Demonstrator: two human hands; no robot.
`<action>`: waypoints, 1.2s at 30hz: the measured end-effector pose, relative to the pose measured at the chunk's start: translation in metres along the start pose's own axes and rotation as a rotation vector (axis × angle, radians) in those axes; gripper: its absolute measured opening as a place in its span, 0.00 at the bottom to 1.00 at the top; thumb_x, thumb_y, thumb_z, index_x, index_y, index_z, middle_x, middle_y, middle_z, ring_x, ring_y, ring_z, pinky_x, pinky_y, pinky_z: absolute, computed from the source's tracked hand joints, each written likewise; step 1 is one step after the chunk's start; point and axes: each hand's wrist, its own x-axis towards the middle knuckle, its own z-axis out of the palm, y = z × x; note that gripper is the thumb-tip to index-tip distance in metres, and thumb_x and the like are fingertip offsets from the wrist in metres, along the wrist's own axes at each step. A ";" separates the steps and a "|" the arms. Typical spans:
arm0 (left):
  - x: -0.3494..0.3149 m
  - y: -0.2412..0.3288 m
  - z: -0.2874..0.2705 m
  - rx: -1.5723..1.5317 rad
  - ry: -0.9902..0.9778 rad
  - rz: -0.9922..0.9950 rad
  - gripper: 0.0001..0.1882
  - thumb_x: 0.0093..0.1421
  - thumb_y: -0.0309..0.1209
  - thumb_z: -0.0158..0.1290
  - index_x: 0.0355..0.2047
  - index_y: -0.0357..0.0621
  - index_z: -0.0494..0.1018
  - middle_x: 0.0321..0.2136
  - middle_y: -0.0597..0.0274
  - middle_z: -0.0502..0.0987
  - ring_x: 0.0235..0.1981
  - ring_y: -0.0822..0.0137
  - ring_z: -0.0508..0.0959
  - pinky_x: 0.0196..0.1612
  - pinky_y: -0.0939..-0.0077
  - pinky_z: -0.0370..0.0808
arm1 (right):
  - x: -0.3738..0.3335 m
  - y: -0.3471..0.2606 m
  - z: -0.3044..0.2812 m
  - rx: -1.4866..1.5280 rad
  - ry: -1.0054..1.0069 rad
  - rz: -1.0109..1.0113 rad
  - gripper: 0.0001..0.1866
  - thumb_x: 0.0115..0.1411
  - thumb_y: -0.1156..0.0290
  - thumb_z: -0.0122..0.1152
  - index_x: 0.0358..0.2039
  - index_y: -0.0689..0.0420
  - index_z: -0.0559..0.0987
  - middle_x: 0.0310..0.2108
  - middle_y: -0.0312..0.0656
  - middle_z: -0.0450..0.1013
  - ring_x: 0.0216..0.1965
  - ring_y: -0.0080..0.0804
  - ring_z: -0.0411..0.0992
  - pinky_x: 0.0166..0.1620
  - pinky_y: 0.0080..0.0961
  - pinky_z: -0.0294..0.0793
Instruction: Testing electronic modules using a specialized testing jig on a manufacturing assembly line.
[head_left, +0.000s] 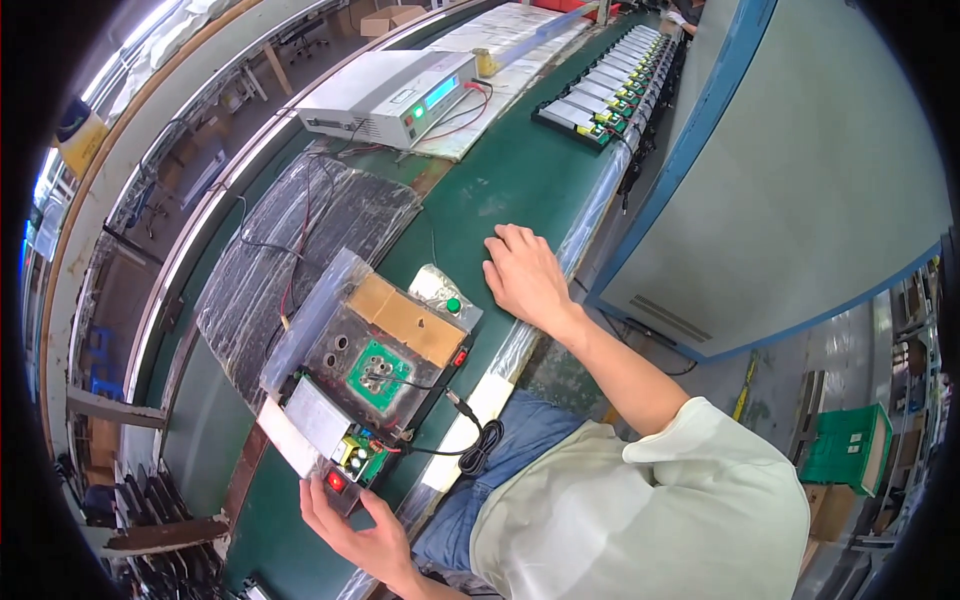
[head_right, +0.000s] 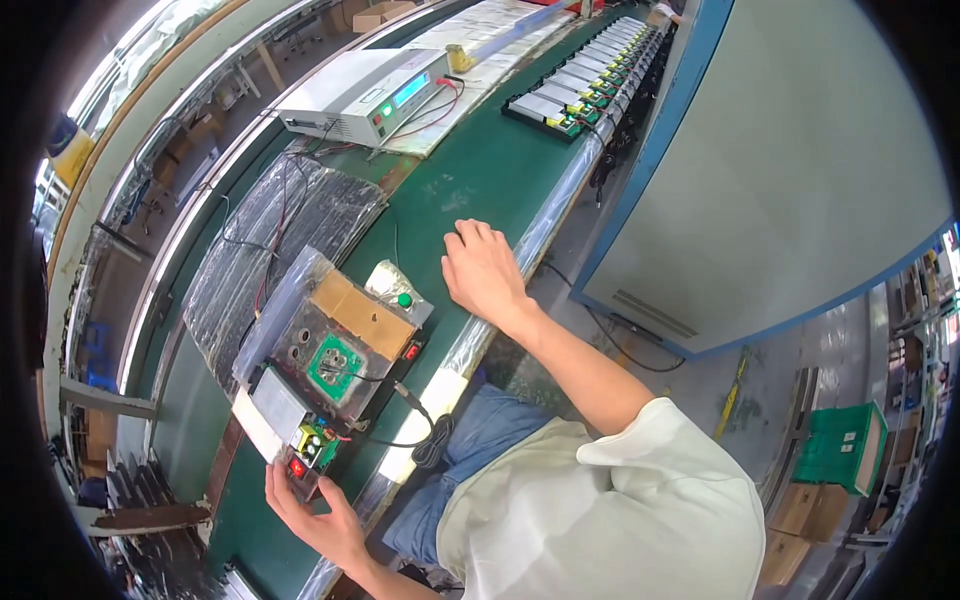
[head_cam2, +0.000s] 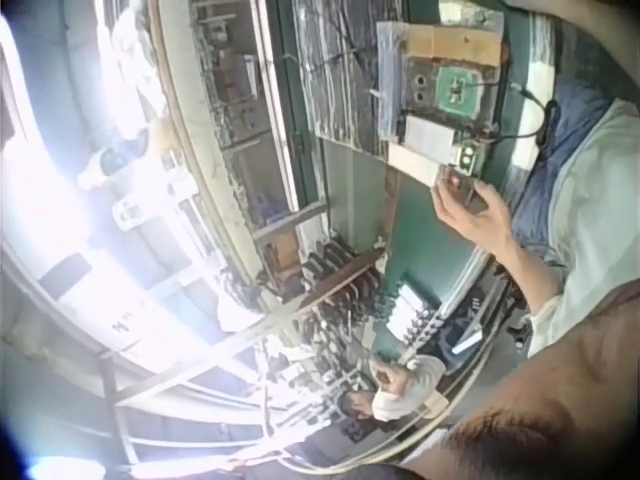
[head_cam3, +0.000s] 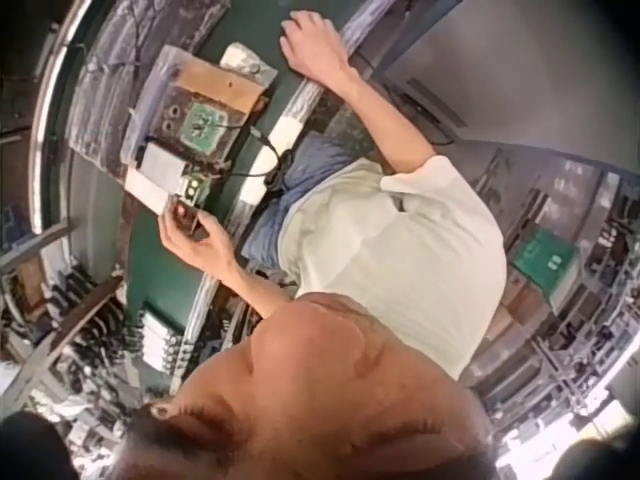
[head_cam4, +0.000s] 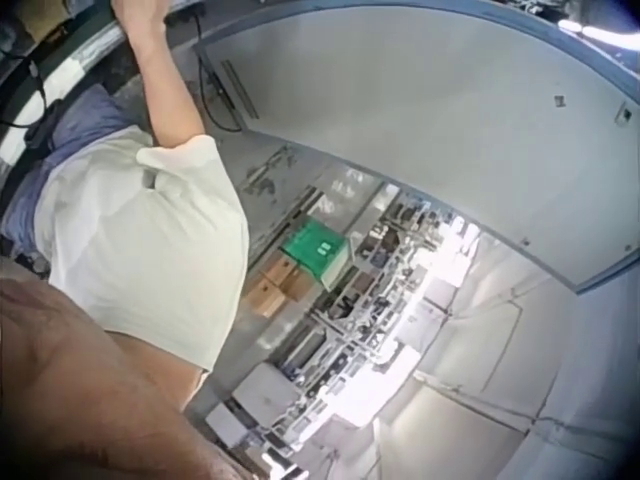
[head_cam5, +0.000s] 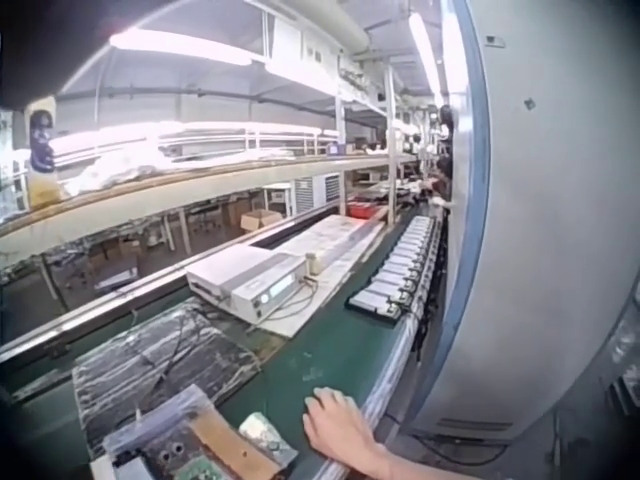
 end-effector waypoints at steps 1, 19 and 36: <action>-0.003 -0.003 0.000 0.098 0.019 0.041 0.32 0.68 0.20 0.61 0.73 0.31 0.73 0.74 0.38 0.71 0.75 0.42 0.74 0.74 0.51 0.74 | 0.000 0.000 -0.001 0.001 -0.005 0.000 0.20 0.72 0.67 0.68 0.58 0.67 0.85 0.63 0.56 0.78 0.66 0.55 0.76 0.67 0.48 0.76; -0.011 -0.011 0.022 0.144 0.236 0.206 0.29 0.78 0.41 0.66 0.71 0.34 0.79 0.71 0.31 0.77 0.69 0.35 0.80 0.69 0.40 0.77 | 0.002 -0.005 -0.001 -0.016 0.007 -0.006 0.17 0.71 0.68 0.68 0.53 0.67 0.83 0.61 0.58 0.77 0.66 0.56 0.75 0.67 0.51 0.75; -0.011 -0.009 0.021 0.165 0.220 0.224 0.29 0.77 0.38 0.66 0.71 0.31 0.79 0.73 0.31 0.75 0.72 0.35 0.77 0.74 0.38 0.73 | 0.003 -0.005 -0.003 -0.019 0.034 -0.027 0.16 0.70 0.70 0.69 0.52 0.67 0.82 0.58 0.58 0.77 0.63 0.56 0.76 0.64 0.50 0.76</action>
